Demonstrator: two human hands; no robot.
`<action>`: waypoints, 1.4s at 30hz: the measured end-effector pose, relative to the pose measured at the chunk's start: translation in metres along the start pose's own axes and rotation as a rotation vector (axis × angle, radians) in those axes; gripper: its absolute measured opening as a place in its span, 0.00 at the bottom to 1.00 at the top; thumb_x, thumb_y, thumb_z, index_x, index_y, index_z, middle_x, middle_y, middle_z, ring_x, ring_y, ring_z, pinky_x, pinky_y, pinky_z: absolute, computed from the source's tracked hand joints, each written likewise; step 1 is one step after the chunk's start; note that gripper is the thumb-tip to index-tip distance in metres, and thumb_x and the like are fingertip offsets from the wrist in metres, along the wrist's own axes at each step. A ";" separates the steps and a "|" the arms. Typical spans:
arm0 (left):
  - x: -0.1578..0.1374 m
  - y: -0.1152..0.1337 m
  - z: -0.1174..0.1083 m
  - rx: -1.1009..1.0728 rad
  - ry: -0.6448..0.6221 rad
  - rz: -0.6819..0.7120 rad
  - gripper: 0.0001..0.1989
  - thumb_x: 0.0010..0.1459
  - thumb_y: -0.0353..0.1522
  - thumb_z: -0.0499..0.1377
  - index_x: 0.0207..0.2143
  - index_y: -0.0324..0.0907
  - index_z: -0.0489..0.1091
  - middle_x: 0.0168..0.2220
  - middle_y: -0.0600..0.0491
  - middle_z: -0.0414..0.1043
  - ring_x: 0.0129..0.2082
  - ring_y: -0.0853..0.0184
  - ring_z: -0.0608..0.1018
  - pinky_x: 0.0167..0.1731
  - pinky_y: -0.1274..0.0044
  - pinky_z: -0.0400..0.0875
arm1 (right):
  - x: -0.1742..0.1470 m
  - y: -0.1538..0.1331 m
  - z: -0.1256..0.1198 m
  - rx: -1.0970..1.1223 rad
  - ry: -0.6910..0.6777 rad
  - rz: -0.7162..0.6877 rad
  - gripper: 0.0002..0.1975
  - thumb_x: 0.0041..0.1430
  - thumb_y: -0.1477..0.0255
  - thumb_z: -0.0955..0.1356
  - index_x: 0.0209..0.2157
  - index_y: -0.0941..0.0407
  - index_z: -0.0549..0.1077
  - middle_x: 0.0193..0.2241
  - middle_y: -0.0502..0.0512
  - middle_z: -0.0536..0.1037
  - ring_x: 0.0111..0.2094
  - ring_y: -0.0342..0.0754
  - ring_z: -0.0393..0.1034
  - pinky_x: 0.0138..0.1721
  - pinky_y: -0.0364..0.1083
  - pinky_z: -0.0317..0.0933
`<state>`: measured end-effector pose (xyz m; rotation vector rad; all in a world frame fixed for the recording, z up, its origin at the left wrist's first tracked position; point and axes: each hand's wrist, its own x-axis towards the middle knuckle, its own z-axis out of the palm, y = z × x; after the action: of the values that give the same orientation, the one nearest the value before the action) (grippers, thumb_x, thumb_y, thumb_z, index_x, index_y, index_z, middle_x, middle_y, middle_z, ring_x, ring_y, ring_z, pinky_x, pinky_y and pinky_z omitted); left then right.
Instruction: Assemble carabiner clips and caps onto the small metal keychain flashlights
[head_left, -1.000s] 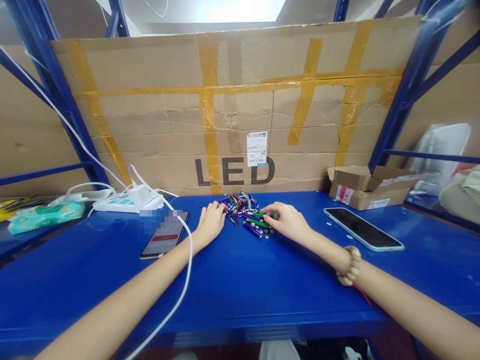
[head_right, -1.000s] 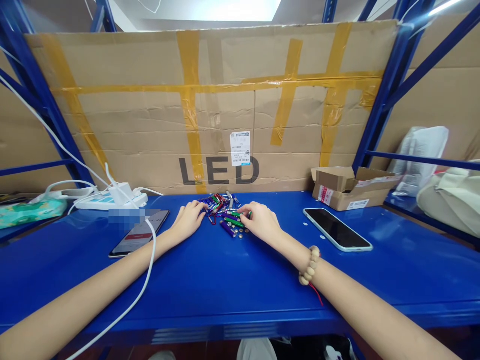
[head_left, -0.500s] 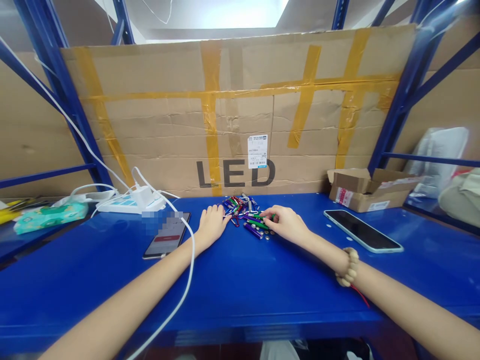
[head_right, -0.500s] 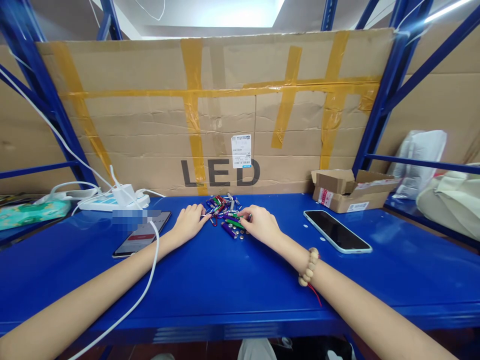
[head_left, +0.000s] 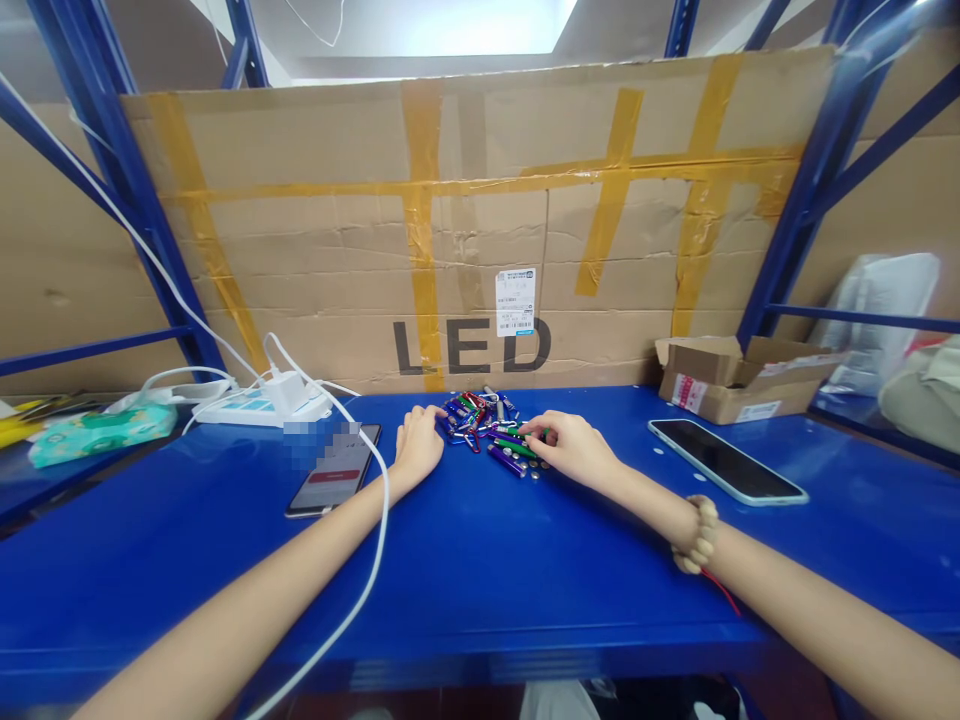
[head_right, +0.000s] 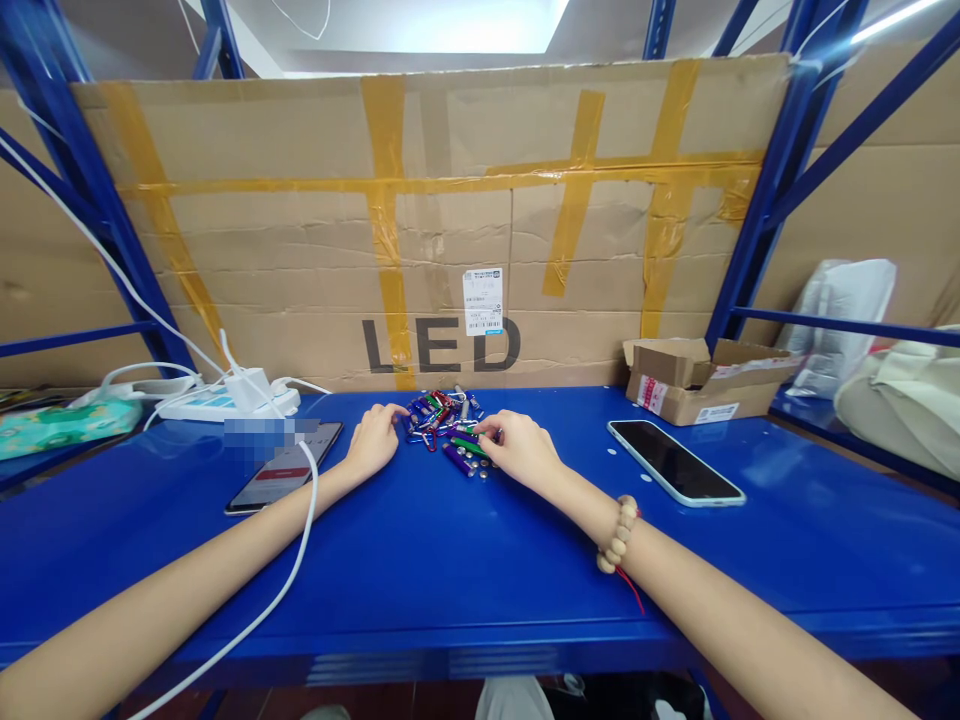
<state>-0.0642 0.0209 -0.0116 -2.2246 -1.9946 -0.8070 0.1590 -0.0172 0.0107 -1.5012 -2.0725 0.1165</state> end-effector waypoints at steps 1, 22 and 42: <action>-0.001 0.000 0.000 0.045 -0.001 -0.004 0.18 0.56 0.23 0.43 0.43 0.44 0.66 0.42 0.47 0.66 0.45 0.59 0.68 0.42 0.69 0.63 | 0.000 0.000 0.000 0.000 0.002 -0.001 0.11 0.51 0.73 0.64 0.33 0.50 0.76 0.32 0.49 0.76 0.28 0.43 0.68 0.24 0.41 0.54; -0.009 0.010 -0.010 0.397 -0.001 0.193 0.15 0.54 0.22 0.45 0.37 0.36 0.69 0.42 0.41 0.65 0.46 0.54 0.66 0.43 0.66 0.60 | 0.003 0.009 0.008 0.023 -0.013 -0.045 0.10 0.51 0.71 0.64 0.34 0.52 0.76 0.32 0.50 0.76 0.27 0.43 0.68 0.26 0.42 0.57; -0.024 0.040 -0.008 0.174 0.109 0.664 0.15 0.63 0.35 0.40 0.40 0.37 0.63 0.42 0.44 0.68 0.43 0.60 0.70 0.41 0.70 0.65 | -0.007 -0.011 -0.002 0.063 0.025 -0.381 0.13 0.55 0.60 0.65 0.35 0.53 0.74 0.28 0.50 0.72 0.27 0.41 0.66 0.27 0.40 0.57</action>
<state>-0.0305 -0.0107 -0.0020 -2.4268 -1.0973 -0.6173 0.1517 -0.0276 0.0140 -1.0423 -2.2708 0.0163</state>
